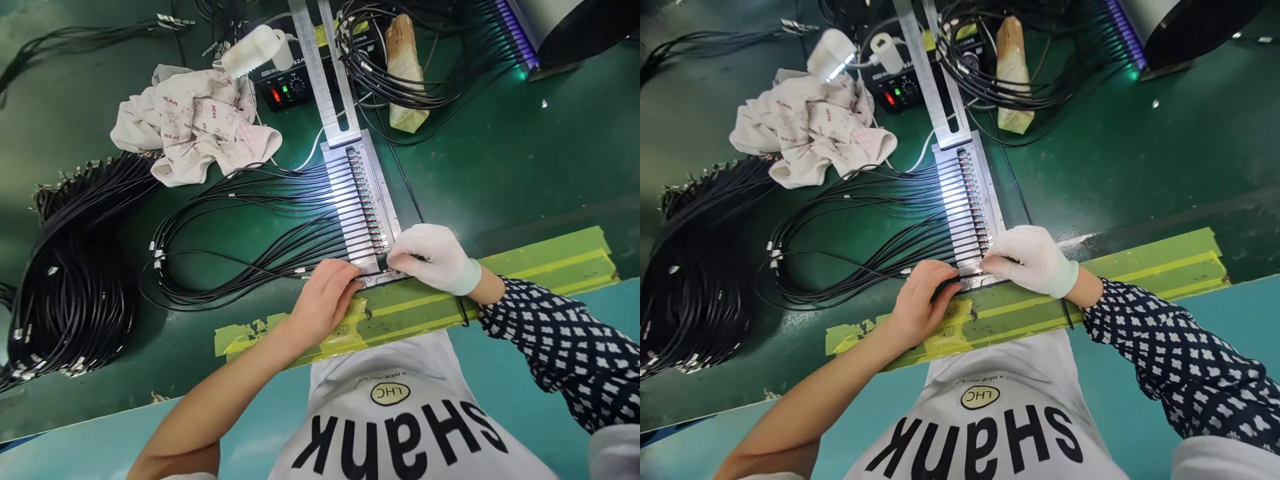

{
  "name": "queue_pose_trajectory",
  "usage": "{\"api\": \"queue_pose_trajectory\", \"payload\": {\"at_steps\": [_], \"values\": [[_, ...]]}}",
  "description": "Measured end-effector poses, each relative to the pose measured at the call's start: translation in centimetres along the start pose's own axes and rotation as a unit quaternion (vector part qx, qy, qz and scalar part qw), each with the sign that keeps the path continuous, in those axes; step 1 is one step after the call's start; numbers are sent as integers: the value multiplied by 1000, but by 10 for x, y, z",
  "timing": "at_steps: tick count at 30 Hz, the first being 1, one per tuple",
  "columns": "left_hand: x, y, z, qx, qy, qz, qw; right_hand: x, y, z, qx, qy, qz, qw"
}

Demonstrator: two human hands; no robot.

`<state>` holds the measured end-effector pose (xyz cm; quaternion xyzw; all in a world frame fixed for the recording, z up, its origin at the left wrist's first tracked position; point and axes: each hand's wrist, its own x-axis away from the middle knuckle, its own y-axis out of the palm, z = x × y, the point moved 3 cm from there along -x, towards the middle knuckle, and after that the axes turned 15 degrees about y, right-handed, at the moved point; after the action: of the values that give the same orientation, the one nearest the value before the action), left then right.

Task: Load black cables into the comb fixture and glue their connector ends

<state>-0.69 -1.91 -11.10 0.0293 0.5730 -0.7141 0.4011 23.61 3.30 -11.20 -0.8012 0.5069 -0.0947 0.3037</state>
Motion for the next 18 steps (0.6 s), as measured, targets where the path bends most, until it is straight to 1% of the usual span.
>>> {"api": "queue_pose_trajectory", "payload": {"at_steps": [1,3,5,7,9,12,15,18], "values": [[-5,6,0,39,-2,13,999,0,-1,2,-13,15,8,1000],[-13,13,-3,61,-11,24,998,1,-6,10,-40,66,38,996],[-15,14,-8,46,-11,10,999,0,-10,20,-67,123,78,987],[-14,12,-13,34,-4,-17,999,-2,-11,28,-90,161,96,978],[-13,10,-16,13,11,-46,999,-5,-11,31,-100,177,89,975],[-12,10,-16,-44,49,-80,995,-8,-10,31,-105,186,76,974],[-12,11,-14,-83,79,-88,990,-10,-11,29,-108,188,73,973],[-14,13,-14,-82,88,-85,989,-10,-11,28,-102,186,72,975]]}}
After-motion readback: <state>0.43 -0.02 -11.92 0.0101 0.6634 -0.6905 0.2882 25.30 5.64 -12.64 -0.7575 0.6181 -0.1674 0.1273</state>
